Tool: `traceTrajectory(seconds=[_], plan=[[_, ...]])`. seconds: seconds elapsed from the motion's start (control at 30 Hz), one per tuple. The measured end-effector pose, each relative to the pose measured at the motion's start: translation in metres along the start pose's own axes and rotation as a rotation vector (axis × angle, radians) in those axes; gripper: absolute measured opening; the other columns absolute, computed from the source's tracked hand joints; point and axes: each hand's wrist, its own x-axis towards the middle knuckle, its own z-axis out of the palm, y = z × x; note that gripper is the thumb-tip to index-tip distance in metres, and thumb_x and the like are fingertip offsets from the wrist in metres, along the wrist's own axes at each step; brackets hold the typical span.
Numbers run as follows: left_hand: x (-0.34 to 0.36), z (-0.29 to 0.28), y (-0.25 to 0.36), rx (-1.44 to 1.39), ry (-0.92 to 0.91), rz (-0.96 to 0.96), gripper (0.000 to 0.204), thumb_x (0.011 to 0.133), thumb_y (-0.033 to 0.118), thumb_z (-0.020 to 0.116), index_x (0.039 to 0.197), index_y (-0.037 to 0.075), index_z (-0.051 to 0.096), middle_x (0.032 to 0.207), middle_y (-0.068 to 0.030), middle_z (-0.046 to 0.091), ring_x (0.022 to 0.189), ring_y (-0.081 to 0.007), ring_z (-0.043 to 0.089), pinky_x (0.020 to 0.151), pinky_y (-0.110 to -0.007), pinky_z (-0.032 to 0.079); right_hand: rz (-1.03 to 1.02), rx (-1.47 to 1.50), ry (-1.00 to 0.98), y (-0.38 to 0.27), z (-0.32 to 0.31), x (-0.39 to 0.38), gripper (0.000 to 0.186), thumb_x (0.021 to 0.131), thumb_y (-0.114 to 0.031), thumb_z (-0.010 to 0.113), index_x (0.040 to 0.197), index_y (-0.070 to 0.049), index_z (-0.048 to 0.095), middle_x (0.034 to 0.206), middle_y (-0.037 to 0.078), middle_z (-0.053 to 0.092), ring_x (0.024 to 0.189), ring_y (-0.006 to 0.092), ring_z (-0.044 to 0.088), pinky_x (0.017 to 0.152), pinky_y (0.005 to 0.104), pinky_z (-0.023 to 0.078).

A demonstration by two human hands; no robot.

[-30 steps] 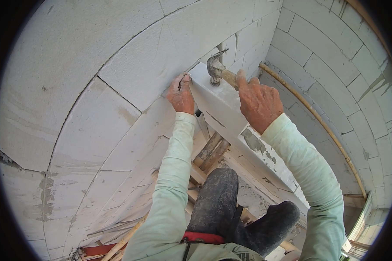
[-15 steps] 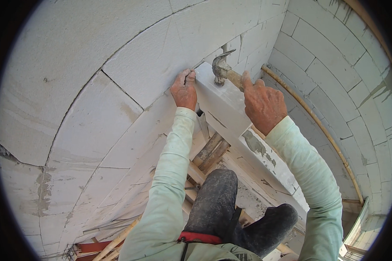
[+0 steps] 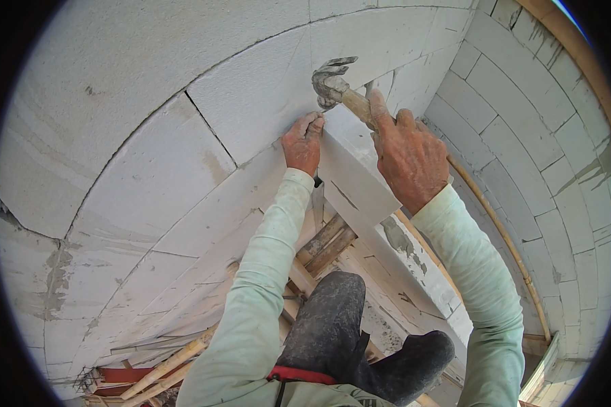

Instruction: The person places a masonry block onto a layer of mortar, taps it with a hammer to level it, applies more mortar to the top of the blocks with a trowel, and adjusts the positioning along a string line.

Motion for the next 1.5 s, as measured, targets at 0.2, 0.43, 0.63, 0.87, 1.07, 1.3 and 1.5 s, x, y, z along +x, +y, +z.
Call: traceTrajectory(seconds=[0.2, 0.43, 0.63, 0.87, 1.07, 1.3, 1.5], plan=[[-0.002, 0.002, -0.005, 0.039, -0.007, -0.024, 0.016, 0.087, 0.01, 0.066, 0.097, -0.003, 0.067, 0.091, -0.0102, 0.069, 0.082, -0.0166, 0.061, 0.081, -0.028, 0.048, -0.061, -0.016, 0.012, -0.005, 0.015, 0.008, 0.058, 0.082, -0.004, 0.058, 0.137, -0.003, 0.038, 0.088, 0.016, 0.057, 0.075, 0.0288, 0.067, 0.06, 0.0399, 0.056], [0.002, -0.001, -0.01, 0.043, -0.041, -0.011, 0.018, 0.087, 0.013, 0.067, 0.097, -0.002, 0.068, 0.091, -0.0097, 0.07, 0.083, -0.0155, 0.062, 0.082, -0.028, 0.048, -0.064, -0.036, -0.003, -0.007, 0.022, 0.006, 0.058, 0.082, -0.004, 0.058, 0.137, -0.003, 0.038, 0.087, 0.015, 0.056, 0.071, 0.0282, 0.066, 0.058, 0.0387, 0.056], [0.003, 0.0, -0.012, 0.013, -0.035, 0.024, 0.018, 0.086, 0.012, 0.068, 0.097, -0.002, 0.068, 0.091, -0.0095, 0.07, 0.082, -0.0159, 0.062, 0.081, -0.028, 0.048, -0.033, -0.022, 0.057, -0.005, 0.013, 0.007, 0.057, 0.082, -0.005, 0.058, 0.137, -0.005, 0.04, 0.085, 0.014, 0.056, 0.071, 0.0265, 0.066, 0.056, 0.0372, 0.055], [0.002, 0.0, -0.017, 0.09, -0.054, 0.062, 0.018, 0.085, 0.016, 0.067, 0.094, 0.0, 0.068, 0.093, -0.0145, 0.07, 0.083, -0.0274, 0.068, 0.08, -0.034, 0.05, -0.001, -0.048, -0.049, -0.002, 0.014, 0.01, 0.056, 0.084, -0.006, 0.058, 0.137, -0.006, 0.04, 0.083, 0.013, 0.056, 0.07, 0.0245, 0.066, 0.054, 0.0375, 0.055], [0.003, 0.0, -0.014, 0.098, -0.054, 0.038, 0.018, 0.086, 0.013, 0.068, 0.097, -0.002, 0.068, 0.088, -0.0089, 0.07, 0.08, -0.0148, 0.062, 0.078, -0.027, 0.049, -0.025, -0.096, 0.127, 0.001, 0.027, 0.007, 0.061, 0.087, -0.02, 0.063, 0.141, -0.014, 0.037, 0.082, 0.009, 0.055, 0.063, 0.022, 0.063, 0.052, 0.0356, 0.053], [0.001, 0.0, -0.016, 0.084, -0.042, 0.07, 0.018, 0.087, 0.012, 0.068, 0.097, -0.003, 0.069, 0.089, -0.0096, 0.07, 0.081, -0.0149, 0.062, 0.08, -0.027, 0.048, -0.026, -0.014, 0.077, -0.003, 0.015, 0.006, 0.056, 0.084, -0.006, 0.057, 0.138, -0.007, 0.039, 0.083, 0.012, 0.055, 0.071, 0.0256, 0.065, 0.056, 0.0385, 0.055], [-0.001, 0.004, -0.024, 0.068, -0.019, 0.106, 0.016, 0.086, 0.01, 0.067, 0.096, -0.003, 0.068, 0.091, -0.0097, 0.07, 0.082, -0.0147, 0.062, 0.08, -0.027, 0.048, -0.037, -0.06, 0.031, 0.004, 0.026, 0.005, 0.057, 0.085, -0.006, 0.056, 0.139, -0.008, 0.039, 0.085, 0.012, 0.055, 0.071, 0.0253, 0.065, 0.058, 0.038, 0.055]])
